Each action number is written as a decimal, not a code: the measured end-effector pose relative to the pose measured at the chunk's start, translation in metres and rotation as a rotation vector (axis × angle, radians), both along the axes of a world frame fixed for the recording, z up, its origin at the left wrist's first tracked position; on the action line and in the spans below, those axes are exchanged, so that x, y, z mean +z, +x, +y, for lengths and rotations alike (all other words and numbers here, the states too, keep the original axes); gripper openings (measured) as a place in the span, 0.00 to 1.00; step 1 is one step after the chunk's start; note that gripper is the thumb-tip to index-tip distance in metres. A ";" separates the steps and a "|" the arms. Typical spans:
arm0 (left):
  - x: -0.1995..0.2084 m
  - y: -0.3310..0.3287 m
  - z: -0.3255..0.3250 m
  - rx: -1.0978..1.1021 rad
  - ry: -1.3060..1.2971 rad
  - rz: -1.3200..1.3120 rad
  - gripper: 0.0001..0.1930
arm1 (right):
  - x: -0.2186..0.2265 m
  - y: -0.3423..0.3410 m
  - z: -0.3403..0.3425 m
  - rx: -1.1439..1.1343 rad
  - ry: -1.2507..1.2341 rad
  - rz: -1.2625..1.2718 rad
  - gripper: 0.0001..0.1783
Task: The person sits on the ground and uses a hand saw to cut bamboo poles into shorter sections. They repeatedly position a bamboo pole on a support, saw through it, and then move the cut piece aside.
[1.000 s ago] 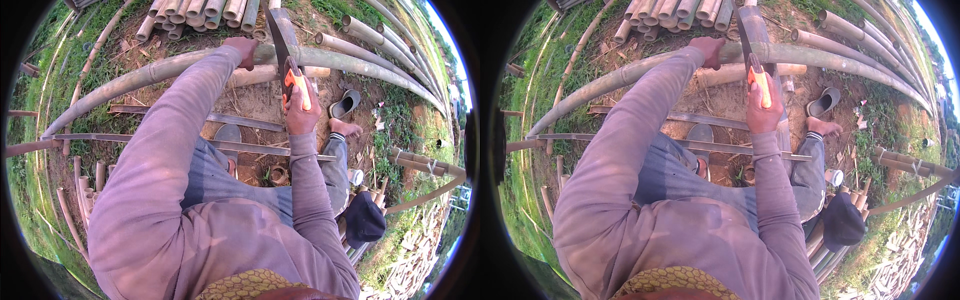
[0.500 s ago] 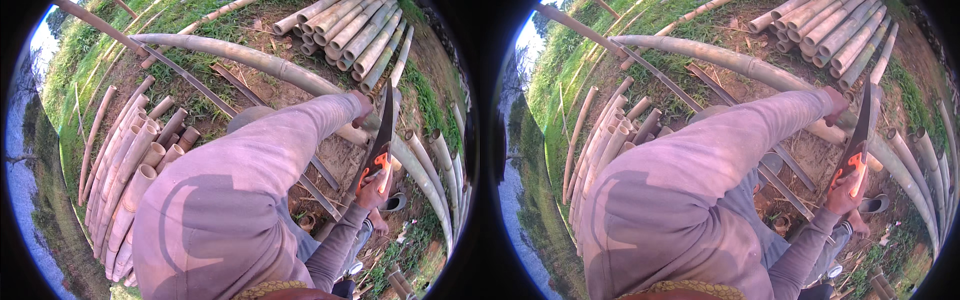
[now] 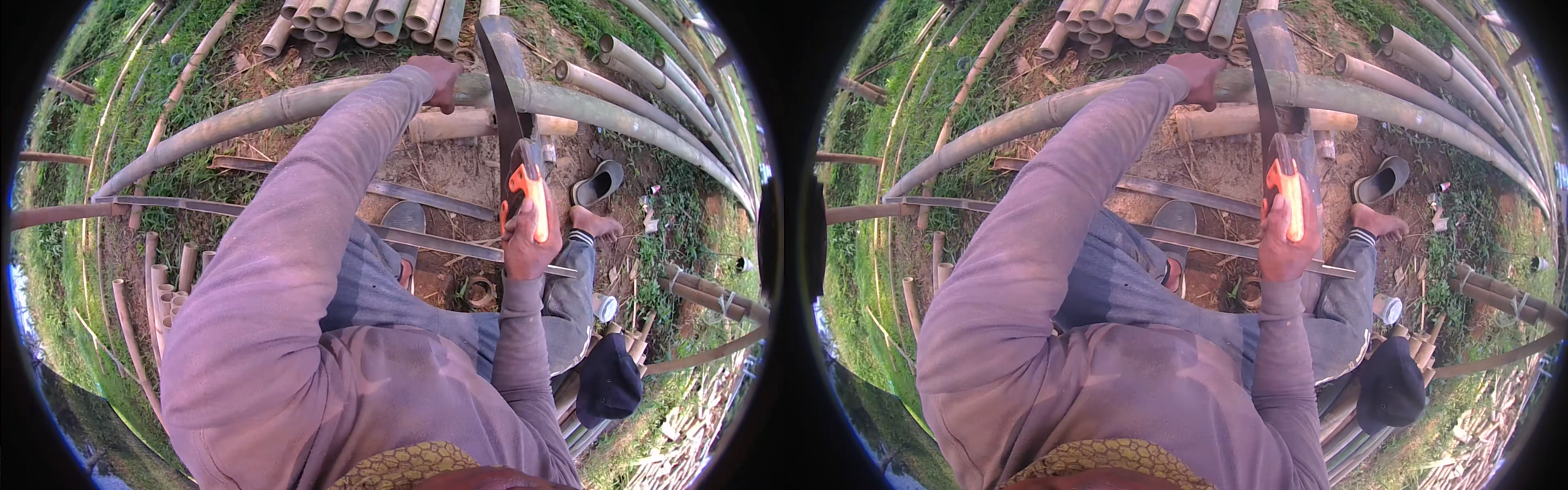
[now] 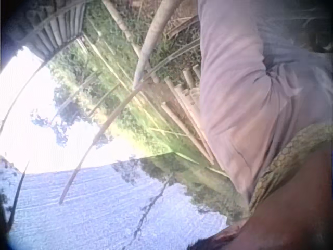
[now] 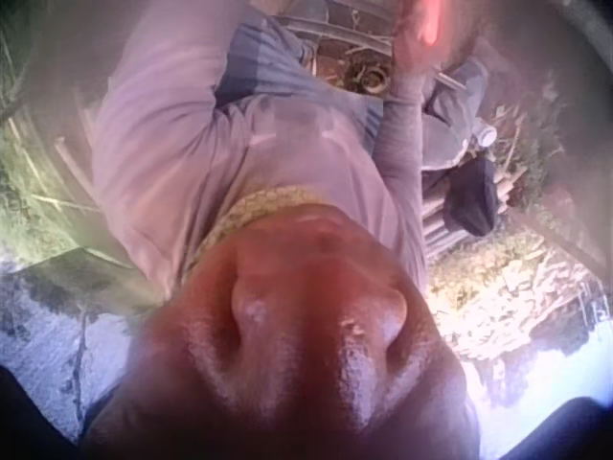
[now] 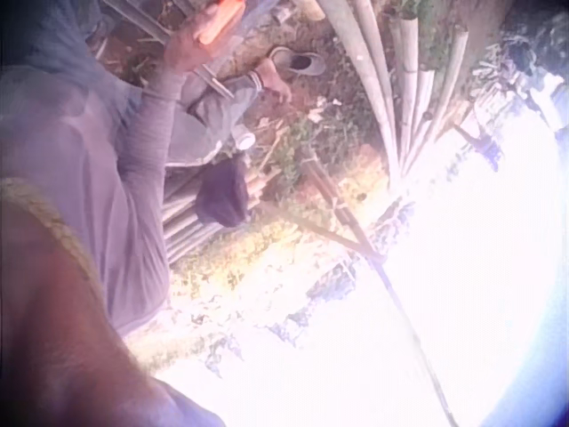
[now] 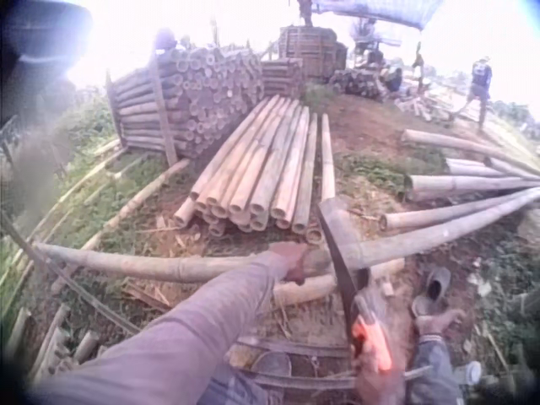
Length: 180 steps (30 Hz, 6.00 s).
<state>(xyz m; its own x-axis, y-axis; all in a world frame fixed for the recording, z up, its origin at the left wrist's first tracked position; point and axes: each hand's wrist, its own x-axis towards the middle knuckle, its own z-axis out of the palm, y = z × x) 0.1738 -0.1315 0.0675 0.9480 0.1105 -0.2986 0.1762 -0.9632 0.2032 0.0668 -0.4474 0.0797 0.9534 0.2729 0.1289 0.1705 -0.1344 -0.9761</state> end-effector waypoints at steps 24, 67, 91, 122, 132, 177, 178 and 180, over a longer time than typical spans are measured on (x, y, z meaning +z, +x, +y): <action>-0.001 0.002 0.004 -0.011 -0.020 0.054 0.38 | -0.046 -0.071 -0.075 -0.006 0.086 -0.011 0.35; 0.012 0.006 0.005 0.028 0.006 0.026 0.44 | -0.039 -0.018 -0.021 -0.032 -0.031 -0.214 0.27; 0.009 -0.002 0.010 0.019 -0.047 0.065 0.40 | -0.048 -0.023 -0.017 -0.020 -0.004 -0.162 0.30; 0.002 -0.001 0.002 0.008 -0.026 0.085 0.38 | -0.051 -0.075 -0.065 0.063 0.087 -0.025 0.36; -0.009 0.006 0.006 0.018 -0.006 0.009 0.42 | -0.036 0.036 0.020 0.026 0.006 -0.090 0.26; -0.037 -0.011 -0.010 -0.031 0.202 -0.342 0.25 | 0.003 0.108 0.096 -0.173 -0.170 -0.361 0.18; -0.035 -0.009 -0.005 -0.024 0.218 -0.340 0.25 | 0.002 0.105 0.095 -0.170 -0.155 -0.396 0.17; -0.038 -0.016 -0.008 -0.014 0.215 -0.313 0.25 | -0.015 0.075 0.068 -0.161 -0.165 -0.446 0.15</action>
<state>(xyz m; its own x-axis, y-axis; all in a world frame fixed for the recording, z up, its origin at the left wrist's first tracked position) 0.1581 -0.1391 0.0299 0.9915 0.1250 0.0346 0.1237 -0.9916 0.0378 0.1417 -0.3790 0.0651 0.8468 0.1775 0.5014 0.5309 -0.3397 -0.7764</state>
